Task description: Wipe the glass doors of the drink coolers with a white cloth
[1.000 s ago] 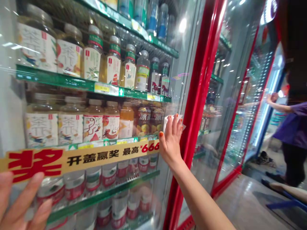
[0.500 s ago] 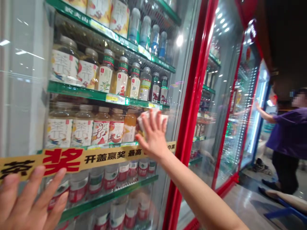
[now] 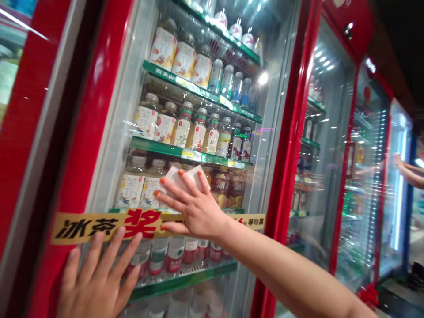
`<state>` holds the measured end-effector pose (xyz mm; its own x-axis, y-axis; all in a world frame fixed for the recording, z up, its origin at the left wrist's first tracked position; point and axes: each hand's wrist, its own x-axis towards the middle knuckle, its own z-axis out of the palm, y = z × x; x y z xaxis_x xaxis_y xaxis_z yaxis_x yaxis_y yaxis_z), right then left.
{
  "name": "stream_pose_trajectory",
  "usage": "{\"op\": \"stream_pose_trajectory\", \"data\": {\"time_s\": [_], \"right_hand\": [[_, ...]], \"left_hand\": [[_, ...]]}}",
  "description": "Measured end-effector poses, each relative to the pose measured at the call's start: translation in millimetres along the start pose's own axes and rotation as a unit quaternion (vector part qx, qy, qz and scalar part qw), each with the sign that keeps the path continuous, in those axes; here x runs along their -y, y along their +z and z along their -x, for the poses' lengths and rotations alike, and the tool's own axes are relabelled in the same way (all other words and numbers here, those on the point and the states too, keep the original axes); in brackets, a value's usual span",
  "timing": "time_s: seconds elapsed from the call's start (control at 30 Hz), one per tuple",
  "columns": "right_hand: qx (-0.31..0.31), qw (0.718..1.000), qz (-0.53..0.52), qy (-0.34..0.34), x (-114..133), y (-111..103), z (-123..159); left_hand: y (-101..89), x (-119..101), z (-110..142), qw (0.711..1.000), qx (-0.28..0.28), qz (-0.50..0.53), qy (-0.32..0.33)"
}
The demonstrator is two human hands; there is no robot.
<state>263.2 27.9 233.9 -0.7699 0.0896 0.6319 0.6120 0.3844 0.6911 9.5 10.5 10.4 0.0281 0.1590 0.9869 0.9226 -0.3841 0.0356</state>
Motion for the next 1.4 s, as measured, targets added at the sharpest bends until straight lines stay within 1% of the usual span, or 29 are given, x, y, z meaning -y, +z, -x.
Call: {"op": "stream_pose_trajectory", "data": {"time_s": [0.03, 0.07, 0.1, 0.17, 0.23, 0.27, 0.3, 0.37, 0.4, 0.43, 0.47, 0.5, 0.57, 0.63, 0.67, 0.7, 0.8, 0.87, 0.9, 0.97, 1.0, 1.07, 1.13, 1.17, 1.23, 1.3, 1.33, 1.37, 1.4], "right_hand": [[0.017, 0.997, -0.007, -0.069, 3.6, -4.2, -9.2], [0.024, 0.995, -0.011, -0.1, 1.7, -8.6, -20.5], [0.021, 0.995, -0.013, -0.092, -4.3, -12.4, -34.4], [-0.006, 1.0, -0.01, 0.01, -18.4, -17.0, -68.0], [-0.041, 0.991, -0.004, 0.125, -19.1, -16.7, -98.9], [-0.05, 0.989, -0.003, 0.141, -11.6, -15.2, -109.1], [-0.049, 0.992, -0.005, 0.115, 0.2, -13.5, -114.7], [-0.016, 0.999, -0.012, -0.041, 28.0, -10.2, -114.1], [0.007, 0.991, -0.015, -0.131, 38.8, -9.0, -110.8], [0.024, 0.981, -0.017, -0.193, 45.1, -8.4, -108.0], [0.029, 0.977, -0.019, -0.212, 46.3, -8.4, -107.3], [0.021, 0.982, -0.021, -0.188, 42.9, -8.7, -109.5], [-0.026, 0.998, -0.027, -0.049, 30.1, -9.4, -121.6], [-0.075, 0.993, -0.033, 0.082, 24.0, -8.6, -135.6], [-0.086, 0.99, -0.034, 0.103, 27.1, -7.4, -139.5], [-0.087, 0.992, -0.035, 0.089, 34.3, -5.9, -139.7], [-0.053, 0.996, -0.036, -0.054, 61.8, 0.3, -116.3], [-0.038, 0.996, -0.037, -0.07, 60.8, 3.0, -82.0], [-0.036, 0.998, -0.036, -0.028, 49.6, 2.9, -60.3], [-0.037, 0.987, -0.037, 0.15, 8.6, -0.9, -11.8], [-0.039, 0.964, -0.038, 0.262, -17.0, -3.8, 12.2], [-0.056, 0.879, -0.047, 0.471, -62.6, -8.4, 51.0], [-0.072, 0.813, -0.048, 0.576, -80.9, -8.5, 69.6], [-0.076, 0.807, -0.046, 0.583, -75.8, -6.5, 71.2], [-0.068, 0.859, -0.042, 0.506, -42.9, 1.4, 65.5], [-0.044, 0.948, -0.035, 0.313, -1.0, 12.3, 61.6], [-0.033, 0.977, -0.028, 0.21, 14.3, 17.6, 65.0], [-0.023, 0.989, -0.017, 0.148, 22.6, 22.3, 73.3], [-0.019, 0.99, -0.005, 0.141, 23.4, 26.0, 86.0]], "left_hand": [[-3.8, -3.9, -3.4, 1.0, -0.003, -0.003, -0.004], [-7.2, -7.3, -6.8, 1.0, -0.008, -0.005, -0.004], [-10.0, -10.0, -9.8, 1.0, -0.013, -0.006, -0.001], [-12.9, -12.4, -13.7, 1.0, -0.023, -0.011, 0.01], [-12.3, -11.2, -13.9, 0.999, -0.029, -0.018, 0.012], [-11.2, -9.7, -12.9, 0.999, -0.029, -0.019, 0.013], [-9.8, -8.1, -11.5, 0.999, -0.029, -0.019, 0.016], [-7.3, -5.1, -8.7, 0.999, -0.036, -0.013, 0.021], [-6.5, -4.2, -7.8, 0.999, -0.038, -0.011, 0.024], [-6.2, -3.8, -7.4, 0.999, -0.038, -0.013, 0.026], [-6.3, -3.8, -7.5, 0.999, -0.036, -0.018, 0.029], [-6.8, -4.2, -7.9, 0.999, -0.032, -0.024, 0.032], [-7.9, -4.8, -9.0, 0.998, -0.031, -0.033, 0.039], [-8.3, -3.1, -9.0, 0.998, -0.034, -0.034, 0.042], [-8.1, -1.1, -8.3, 0.998, -0.035, -0.032, 0.04], [-8.0, 1.7, -7.5, 0.998, -0.033, -0.031, 0.04], [-9.1, 9.2, -5.9, 0.995, -0.022, -0.05, 0.08], [-13.4, 8.5, -8.1, 0.993, -0.025, -0.059, 0.1], [-17.2, 5.8, -10.4, 0.994, -0.029, -0.051, 0.089], [-27.2, -2.4, -17.4, 0.998, -0.039, -0.022, 0.049], [-32.8, -6.8, -22.0, 0.998, -0.042, -0.011, 0.041], [-41.7, -13.9, -33.7, 0.997, -0.048, -0.006, 0.056], [-44.6, -18.6, -47.8, 0.995, -0.051, -0.013, 0.089], [-43.4, -20.7, -55.0, 0.994, -0.05, -0.014, 0.095], [-36.6, -25.5, -68.0, 0.994, -0.051, -0.012, 0.1], [-26.9, -31.3, -76.3, 0.995, -0.048, -0.012, 0.087], [-22.0, -33.9, -78.1, 0.996, -0.041, -0.017, 0.078], [-17.5, -35.9, -78.6, 0.997, -0.036, -0.026, 0.069], [-13.5, -37.2, -77.9, 0.997, -0.033, -0.036, 0.063]]}}
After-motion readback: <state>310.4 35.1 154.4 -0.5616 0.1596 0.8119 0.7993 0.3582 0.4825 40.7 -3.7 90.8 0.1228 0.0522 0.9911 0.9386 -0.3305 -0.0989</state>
